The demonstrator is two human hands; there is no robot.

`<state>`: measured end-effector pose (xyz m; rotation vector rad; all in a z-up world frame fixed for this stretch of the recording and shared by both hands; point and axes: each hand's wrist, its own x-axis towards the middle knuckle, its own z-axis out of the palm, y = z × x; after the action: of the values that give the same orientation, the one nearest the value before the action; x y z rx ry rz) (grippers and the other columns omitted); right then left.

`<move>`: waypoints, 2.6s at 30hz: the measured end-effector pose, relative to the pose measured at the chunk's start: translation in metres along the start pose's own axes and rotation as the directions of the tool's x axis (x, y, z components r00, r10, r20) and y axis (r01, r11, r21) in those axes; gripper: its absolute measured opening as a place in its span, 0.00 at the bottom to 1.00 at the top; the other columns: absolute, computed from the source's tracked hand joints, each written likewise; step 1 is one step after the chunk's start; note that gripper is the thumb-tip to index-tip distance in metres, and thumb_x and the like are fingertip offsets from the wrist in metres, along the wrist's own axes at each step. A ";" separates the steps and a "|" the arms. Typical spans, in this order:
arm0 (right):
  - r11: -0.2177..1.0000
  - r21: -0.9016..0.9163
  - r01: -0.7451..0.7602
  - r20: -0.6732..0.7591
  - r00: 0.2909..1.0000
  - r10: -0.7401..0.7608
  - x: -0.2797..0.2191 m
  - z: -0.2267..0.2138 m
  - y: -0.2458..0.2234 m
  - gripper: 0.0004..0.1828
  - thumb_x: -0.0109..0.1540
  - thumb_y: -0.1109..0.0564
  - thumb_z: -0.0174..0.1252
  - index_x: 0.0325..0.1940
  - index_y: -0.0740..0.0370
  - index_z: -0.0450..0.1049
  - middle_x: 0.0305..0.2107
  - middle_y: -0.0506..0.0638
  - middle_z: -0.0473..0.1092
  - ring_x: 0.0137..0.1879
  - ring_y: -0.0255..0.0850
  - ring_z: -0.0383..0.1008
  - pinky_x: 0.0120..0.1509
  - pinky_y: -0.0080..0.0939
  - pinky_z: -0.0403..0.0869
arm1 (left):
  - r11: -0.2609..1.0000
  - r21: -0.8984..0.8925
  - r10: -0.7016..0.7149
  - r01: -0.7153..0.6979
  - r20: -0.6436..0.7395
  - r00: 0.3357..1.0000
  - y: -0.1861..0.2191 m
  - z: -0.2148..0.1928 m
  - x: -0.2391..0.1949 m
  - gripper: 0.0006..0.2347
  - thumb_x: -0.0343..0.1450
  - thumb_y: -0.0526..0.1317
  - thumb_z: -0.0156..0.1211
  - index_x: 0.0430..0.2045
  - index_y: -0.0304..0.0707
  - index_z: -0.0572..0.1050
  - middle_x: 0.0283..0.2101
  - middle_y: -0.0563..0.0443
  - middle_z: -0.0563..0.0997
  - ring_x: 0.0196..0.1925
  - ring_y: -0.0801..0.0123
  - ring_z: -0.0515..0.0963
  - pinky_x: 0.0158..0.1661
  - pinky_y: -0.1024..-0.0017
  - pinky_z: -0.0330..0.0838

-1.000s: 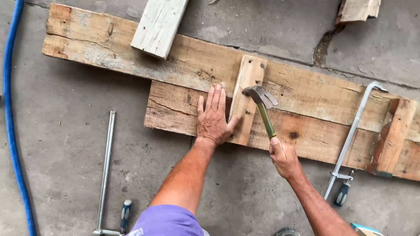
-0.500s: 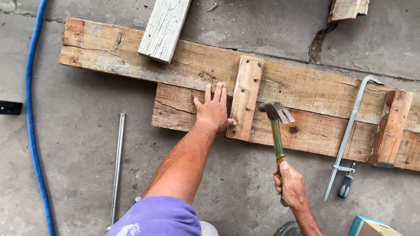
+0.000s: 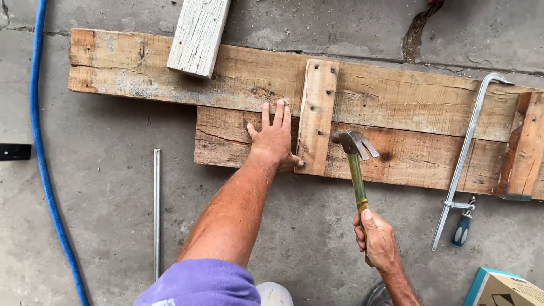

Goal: The person hammers nails into a small wooden block to attach it to a larger wooden plank. They use a hammer to drive the nails in and a clamp to hold the wood in place. The person then removes the clamp and picks up another piece of wood.

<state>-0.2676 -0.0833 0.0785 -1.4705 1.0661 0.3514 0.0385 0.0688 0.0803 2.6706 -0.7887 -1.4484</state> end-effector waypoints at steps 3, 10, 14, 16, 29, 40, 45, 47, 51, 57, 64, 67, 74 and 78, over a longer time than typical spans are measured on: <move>1.000 0.021 0.016 -0.001 1.000 -0.016 0.004 -0.001 0.005 0.27 0.68 0.39 0.43 0.33 0.65 0.70 0.15 0.49 0.58 0.18 0.37 0.55 0.21 0.37 0.58 | 1.000 -0.013 0.028 -0.027 0.056 0.998 -0.003 -0.019 -0.010 0.52 0.66 0.66 0.58 0.72 0.37 0.30 0.77 0.48 0.23 0.77 0.44 0.24 0.66 0.31 0.43; 0.999 -0.031 0.024 0.015 1.000 -0.023 -0.007 0.002 -0.015 0.26 0.68 0.40 0.43 0.32 0.64 0.70 0.15 0.49 0.59 0.18 0.36 0.56 0.21 0.38 0.60 | 0.998 -0.063 -0.014 0.009 -0.088 0.996 0.001 0.007 0.003 0.49 0.67 0.66 0.59 0.73 0.41 0.34 0.77 0.53 0.27 0.78 0.48 0.28 0.63 0.26 0.45; 0.970 0.005 0.244 0.040 0.969 -0.244 -0.024 -0.001 -0.046 0.28 0.69 0.37 0.40 0.36 0.63 0.71 0.18 0.46 0.63 0.20 0.34 0.59 0.20 0.35 0.63 | 0.997 -0.073 -0.032 0.021 -0.143 0.989 -0.002 0.010 0.010 0.50 0.66 0.65 0.63 0.73 0.42 0.37 0.78 0.55 0.29 0.78 0.49 0.28 0.63 0.25 0.45; 0.912 0.089 0.399 0.059 0.912 -0.405 -0.041 0.002 -0.062 0.29 0.69 0.34 0.40 0.38 0.62 0.70 0.19 0.44 0.64 0.19 0.33 0.62 0.17 0.33 0.66 | 0.996 -0.083 -0.036 0.024 -0.140 0.990 -0.001 0.016 0.012 0.49 0.65 0.64 0.64 0.73 0.43 0.38 0.78 0.56 0.30 0.78 0.50 0.29 0.62 0.25 0.45; 0.987 0.022 0.159 0.005 0.987 -0.159 0.007 0.014 -0.042 0.26 0.69 0.38 0.41 0.32 0.60 0.68 0.15 0.46 0.60 0.17 0.34 0.56 0.16 0.36 0.56 | 0.989 -0.141 -0.044 0.037 -0.053 0.998 0.003 0.007 -0.007 0.48 0.68 0.60 0.63 0.73 0.41 0.33 0.78 0.55 0.27 0.78 0.49 0.25 0.65 0.27 0.40; 0.877 0.179 0.446 -0.088 0.895 -0.437 0.054 0.005 0.043 0.13 0.67 0.53 0.52 0.45 0.67 0.70 0.26 0.43 0.62 0.25 0.28 0.62 0.24 0.25 0.58 | 0.988 -0.157 -0.014 -0.009 -0.148 0.989 0.001 0.011 0.005 0.49 0.65 0.60 0.67 0.72 0.39 0.38 0.78 0.54 0.30 0.78 0.48 0.29 0.62 0.23 0.42; 0.966 0.012 0.259 -0.146 0.956 -0.254 0.034 0.003 -0.034 0.29 0.74 0.41 0.39 0.31 0.65 0.68 0.11 0.49 0.57 0.13 0.37 0.58 0.15 0.37 0.64 | 0.996 -0.082 0.020 -0.035 -0.170 0.985 -0.002 0.004 -0.007 0.44 0.69 0.60 0.61 0.73 0.38 0.42 0.78 0.47 0.38 0.78 0.44 0.35 0.61 0.22 0.47; 0.906 0.144 0.399 -0.117 0.916 -0.384 0.005 -0.008 -0.077 0.30 0.71 0.34 0.41 0.35 0.63 0.67 0.14 0.46 0.58 0.16 0.35 0.58 0.19 0.36 0.64 | 0.995 -0.100 0.004 -0.020 -0.159 0.987 0.004 0.001 0.005 0.46 0.68 0.61 0.62 0.73 0.40 0.39 0.78 0.51 0.33 0.78 0.46 0.31 0.62 0.24 0.45; 0.516 0.244 0.821 -0.278 0.568 -0.774 -0.041 0.011 -0.139 0.40 0.64 0.15 0.47 0.36 0.56 0.60 0.14 0.45 0.52 0.18 0.35 0.53 0.23 0.35 0.61 | 0.992 -0.126 -0.027 0.018 -0.072 0.997 0.003 0.001 0.001 0.49 0.68 0.61 0.62 0.73 0.39 0.34 0.77 0.54 0.24 0.77 0.47 0.25 0.64 0.26 0.39; 0.886 -0.376 0.270 0.015 0.958 -0.285 0.060 0.010 0.014 0.27 0.67 0.35 0.41 0.22 0.55 0.62 0.14 0.45 0.60 0.21 0.37 0.58 0.29 0.41 0.60 | 0.992 -0.120 -0.048 0.040 -0.063 0.997 0.003 0.003 0.003 0.49 0.68 0.62 0.62 0.73 0.42 0.33 0.77 0.56 0.25 0.77 0.50 0.23 0.64 0.26 0.41; 0.948 0.086 0.307 0.007 0.951 -0.309 0.011 -0.003 -0.071 0.25 0.70 0.40 0.41 0.35 0.64 0.68 0.17 0.48 0.59 0.20 0.34 0.54 0.22 0.33 0.56 | 0.995 -0.099 -0.036 0.025 -0.119 0.992 0.002 -0.003 -0.001 0.48 0.68 0.62 0.61 0.73 0.38 0.34 0.78 0.53 0.29 0.78 0.47 0.28 0.65 0.28 0.41; 0.739 0.295 0.605 -0.138 0.793 -0.594 -0.020 0.011 -0.107 0.39 0.61 0.21 0.56 0.35 0.62 0.69 0.15 0.45 0.60 0.19 0.32 0.60 0.21 0.30 0.59 | 0.991 -0.128 -0.027 0.022 -0.040 0.999 0.003 0.004 0.000 0.48 0.69 0.60 0.61 0.73 0.39 0.33 0.77 0.54 0.24 0.77 0.47 0.24 0.65 0.26 0.39; 0.854 -0.470 0.223 -0.060 0.957 -0.282 0.061 -0.001 0.009 0.25 0.67 0.37 0.42 0.25 0.55 0.65 0.16 0.45 0.64 0.24 0.39 0.62 0.31 0.45 0.63 | 0.989 -0.147 -0.023 0.007 -0.110 0.994 0.003 0.004 0.006 0.48 0.68 0.60 0.63 0.73 0.40 0.35 0.78 0.54 0.28 0.78 0.47 0.27 0.64 0.25 0.39; 0.961 -0.187 0.203 -0.090 0.971 -0.222 0.023 0.006 -0.049 0.25 0.69 0.40 0.42 0.27 0.60 0.66 0.14 0.46 0.60 0.19 0.35 0.57 0.21 0.38 0.61 | 0.988 -0.154 -0.022 0.002 -0.131 0.991 -0.002 0.005 0.003 0.48 0.68 0.59 0.64 0.72 0.38 0.35 0.78 0.54 0.29 0.78 0.47 0.27 0.64 0.26 0.41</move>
<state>-0.2158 -0.0940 0.0907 -1.7634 0.9708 0.2176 0.0364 0.0708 0.0747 2.6261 -0.6258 -1.2620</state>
